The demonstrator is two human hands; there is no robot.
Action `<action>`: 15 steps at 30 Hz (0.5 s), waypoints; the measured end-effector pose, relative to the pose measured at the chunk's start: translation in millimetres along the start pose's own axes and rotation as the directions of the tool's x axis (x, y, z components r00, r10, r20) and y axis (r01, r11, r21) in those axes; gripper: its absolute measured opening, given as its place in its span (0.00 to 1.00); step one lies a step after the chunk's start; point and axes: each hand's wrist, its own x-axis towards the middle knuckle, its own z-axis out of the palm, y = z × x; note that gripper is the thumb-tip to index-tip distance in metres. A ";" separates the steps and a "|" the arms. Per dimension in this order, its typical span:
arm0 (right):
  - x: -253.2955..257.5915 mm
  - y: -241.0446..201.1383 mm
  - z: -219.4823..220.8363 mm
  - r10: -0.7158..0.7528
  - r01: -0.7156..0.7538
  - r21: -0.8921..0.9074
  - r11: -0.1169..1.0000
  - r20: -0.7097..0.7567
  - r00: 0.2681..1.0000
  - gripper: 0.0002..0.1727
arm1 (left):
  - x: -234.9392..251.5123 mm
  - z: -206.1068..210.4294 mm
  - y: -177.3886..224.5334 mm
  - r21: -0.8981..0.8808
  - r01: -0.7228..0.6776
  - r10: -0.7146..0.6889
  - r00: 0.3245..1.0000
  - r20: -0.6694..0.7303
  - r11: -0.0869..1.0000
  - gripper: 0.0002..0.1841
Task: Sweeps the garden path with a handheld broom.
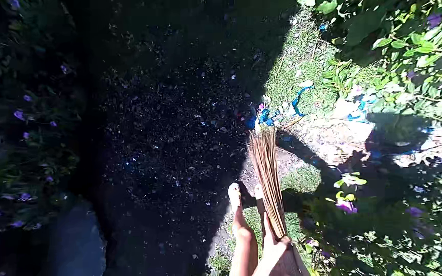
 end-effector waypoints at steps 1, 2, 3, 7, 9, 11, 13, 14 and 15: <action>23.4 9.6 7.5 -0.103 0.103 0.009 0.995 0.057 0.993 0.41 | 19.4 -15.1 -29.1 0.051 -0.124 0.132 0.973 -0.190 0.991 0.55; 51.5 18.2 17.5 -0.204 0.199 0.066 0.978 0.099 0.974 0.38 | 38.9 -32.3 -37.6 0.026 -0.121 0.123 0.954 -0.272 0.992 0.56; 79.6 18.4 28.5 -0.247 0.227 0.142 0.963 0.139 0.959 0.36 | 58.4 -49.3 -36.3 -0.041 -0.071 0.056 0.955 -0.292 0.997 0.57; 115.8 -13.5 79.0 -0.285 0.286 0.371 0.883 -0.058 0.957 0.33 | 124.2 -79.2 -42.0 -0.149 -0.132 0.113 0.985 -0.130 0.980 0.55; 104.2 -22.2 95.4 -0.189 0.294 0.361 0.885 -0.298 0.936 0.34 | 123.6 -74.7 -14.1 -0.147 -0.080 0.095 0.991 0.092 0.986 0.52; 84.9 -29.8 96.2 -0.111 0.276 0.379 0.883 -0.404 0.908 0.40 | 107.1 -66.5 44.8 -0.093 0.117 -0.076 0.931 0.358 0.989 0.47; 68.4 -46.5 106.1 -0.140 0.318 0.340 0.885 -0.456 0.879 0.42 | 96.9 -78.6 81.7 -0.061 0.166 -0.115 0.863 0.492 0.984 0.45; 61.9 -52.8 114.8 -0.186 0.352 0.309 0.883 -0.457 0.870 0.44 | 88.3 -92.6 92.9 -0.085 0.174 -0.105 0.849 0.518 0.981 0.44; 57.7 -59.6 125.6 -0.255 0.395 0.269 0.878 -0.436 0.863 0.47 | 76.8 -111.8 103.1 -0.130 0.167 -0.076 0.849 0.524 0.977 0.42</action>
